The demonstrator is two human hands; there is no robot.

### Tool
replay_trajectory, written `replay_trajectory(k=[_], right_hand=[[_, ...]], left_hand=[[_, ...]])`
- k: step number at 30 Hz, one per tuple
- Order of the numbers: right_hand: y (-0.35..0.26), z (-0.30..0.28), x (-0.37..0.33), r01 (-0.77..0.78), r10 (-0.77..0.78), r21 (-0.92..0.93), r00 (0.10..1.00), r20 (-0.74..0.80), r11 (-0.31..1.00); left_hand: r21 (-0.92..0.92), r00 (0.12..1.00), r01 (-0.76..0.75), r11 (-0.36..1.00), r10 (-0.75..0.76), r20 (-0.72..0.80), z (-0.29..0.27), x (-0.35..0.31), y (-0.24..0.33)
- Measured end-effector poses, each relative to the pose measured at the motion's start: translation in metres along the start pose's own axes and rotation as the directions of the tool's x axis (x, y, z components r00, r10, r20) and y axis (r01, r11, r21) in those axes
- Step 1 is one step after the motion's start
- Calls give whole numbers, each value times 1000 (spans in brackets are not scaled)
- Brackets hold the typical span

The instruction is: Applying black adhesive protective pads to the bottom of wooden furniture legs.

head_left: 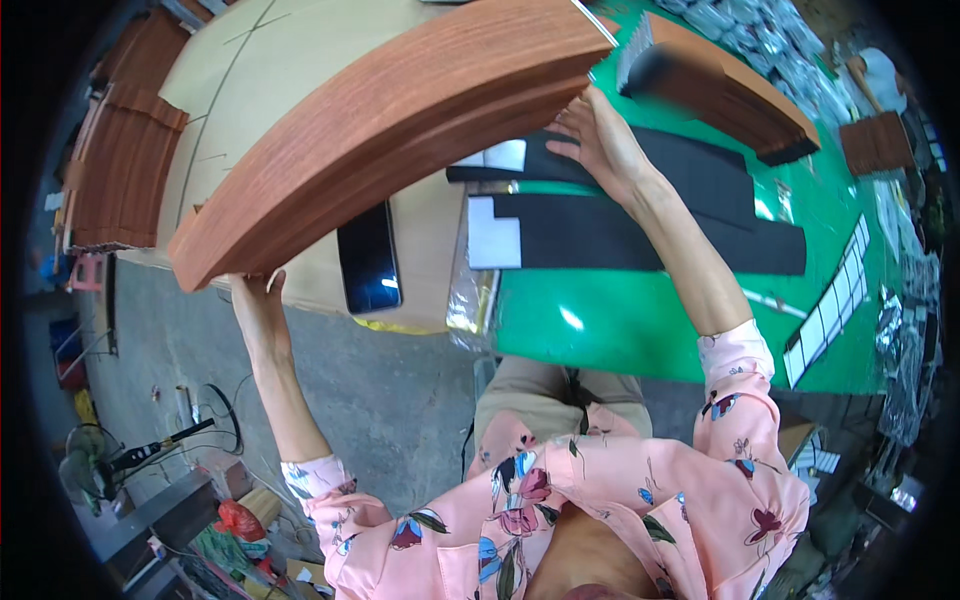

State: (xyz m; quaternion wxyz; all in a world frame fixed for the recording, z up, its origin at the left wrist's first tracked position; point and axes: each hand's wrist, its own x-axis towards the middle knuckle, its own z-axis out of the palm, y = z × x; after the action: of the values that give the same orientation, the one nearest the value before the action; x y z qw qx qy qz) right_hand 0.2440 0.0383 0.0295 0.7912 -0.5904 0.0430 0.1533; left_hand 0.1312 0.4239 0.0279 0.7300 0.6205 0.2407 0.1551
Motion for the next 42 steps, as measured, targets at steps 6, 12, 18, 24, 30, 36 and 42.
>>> replay_trajectory(k=[6,12,18,24,30,36,42], right_hand=[[34,-29,-136,-105,106,17,991,-80,994],[74,-63,-204,-237,233,-33,968,-97,971],[79,-93,-185,-195,202,-145,979,30,970],[68,-95,-178,-169,209,-469,977,35,867],[72,-84,-189,-192,187,-241,981,-41,951],[116,-64,-246,282,-257,-13,851,-458,959],[191,0,-397,-74,108,152,968,-228,986]], left_hand=[[-23,994,112,993,-111,11,-31,-123,-23],[-15,980,195,981,-195,-32,-59,-235,-73],[-179,961,272,945,-276,1,-61,-304,-94],[-213,952,306,928,-291,97,-75,-332,-120],[-154,815,555,818,-498,296,-65,-351,-109],[11,660,657,754,-583,474,-60,-371,-119],[284,508,592,754,-623,595,-51,-391,-130]])
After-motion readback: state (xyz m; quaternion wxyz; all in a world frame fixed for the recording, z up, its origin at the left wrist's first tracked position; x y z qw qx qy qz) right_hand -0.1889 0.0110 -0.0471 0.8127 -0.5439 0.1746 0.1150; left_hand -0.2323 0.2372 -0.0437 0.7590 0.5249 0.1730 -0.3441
